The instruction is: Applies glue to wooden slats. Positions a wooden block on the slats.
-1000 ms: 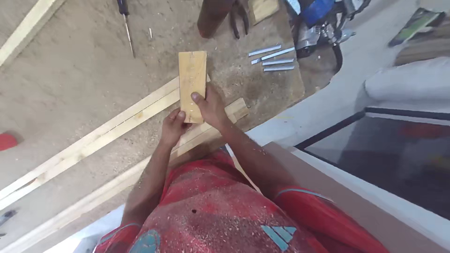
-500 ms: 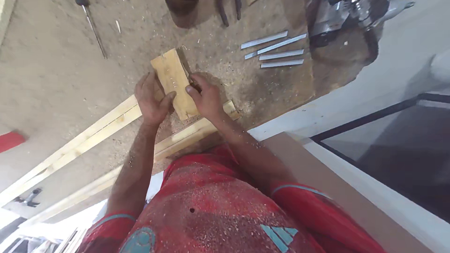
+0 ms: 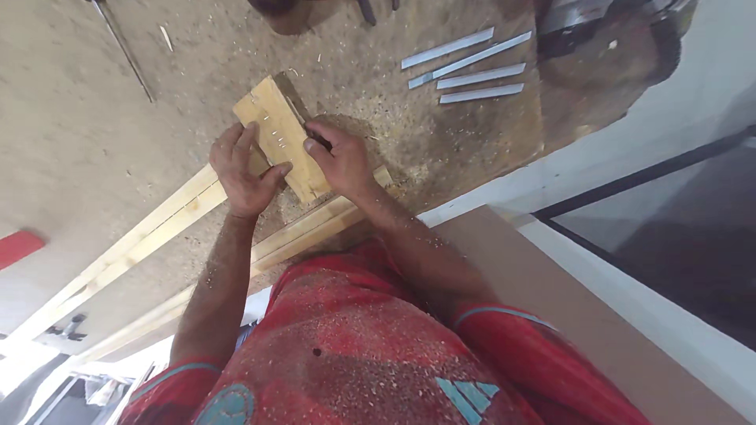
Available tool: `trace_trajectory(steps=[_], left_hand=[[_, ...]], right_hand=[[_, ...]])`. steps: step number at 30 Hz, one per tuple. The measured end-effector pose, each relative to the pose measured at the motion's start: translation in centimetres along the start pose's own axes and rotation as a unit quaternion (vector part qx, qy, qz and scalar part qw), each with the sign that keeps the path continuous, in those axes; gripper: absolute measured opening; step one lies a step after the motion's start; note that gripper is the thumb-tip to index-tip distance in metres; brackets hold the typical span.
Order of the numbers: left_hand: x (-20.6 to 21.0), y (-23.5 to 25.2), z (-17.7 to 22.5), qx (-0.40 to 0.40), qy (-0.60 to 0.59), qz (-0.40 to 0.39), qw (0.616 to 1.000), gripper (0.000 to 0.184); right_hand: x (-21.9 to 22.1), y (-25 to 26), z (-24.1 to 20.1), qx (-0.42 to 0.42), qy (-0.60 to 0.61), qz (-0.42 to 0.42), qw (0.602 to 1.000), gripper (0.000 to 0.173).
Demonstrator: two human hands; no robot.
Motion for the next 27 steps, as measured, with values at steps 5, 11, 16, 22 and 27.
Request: trace_trajectory(steps=[5,11,16,22,27], left_hand=[[-0.1,0.1,0.1,-0.001,-0.008,0.006,1.0,0.085],[-0.1,0.1,0.1,-0.001,-0.011,0.013,1.0,0.084],[-0.1,0.1,0.0,-0.007,-0.019,0.013,1.0,0.085],[-0.2,-0.2,0.2,-0.023,-0.015,-0.01,1.0,0.086],[-0.1,-0.1,-0.3,-0.006,-0.024,0.013,1.0,0.084]], right_hand=[[-0.8,-0.5,-1.2,0.009,-0.018,-0.016,1.0,0.034],[-0.9,-0.6,-0.9,0.008,-0.01,-0.009,1.0,0.034],[-0.8,-0.6,-0.6,0.001,-0.01,-0.006,1.0,0.035],[-1.3,-0.8,-0.8,-0.007,0.015,0.011,1.0,0.032],[-0.6,-0.1,0.1,0.0,0.023,0.035,0.999,0.028]])
Point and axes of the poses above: each hand's wrist, its own y-axis towards the middle knuckle, its own x-axis out of the palm, z = x × y, the point moved 6 cm from there along y, towards the middle knuckle, and after that the axes turned 12 degrees about z, right-handed, at the moved point
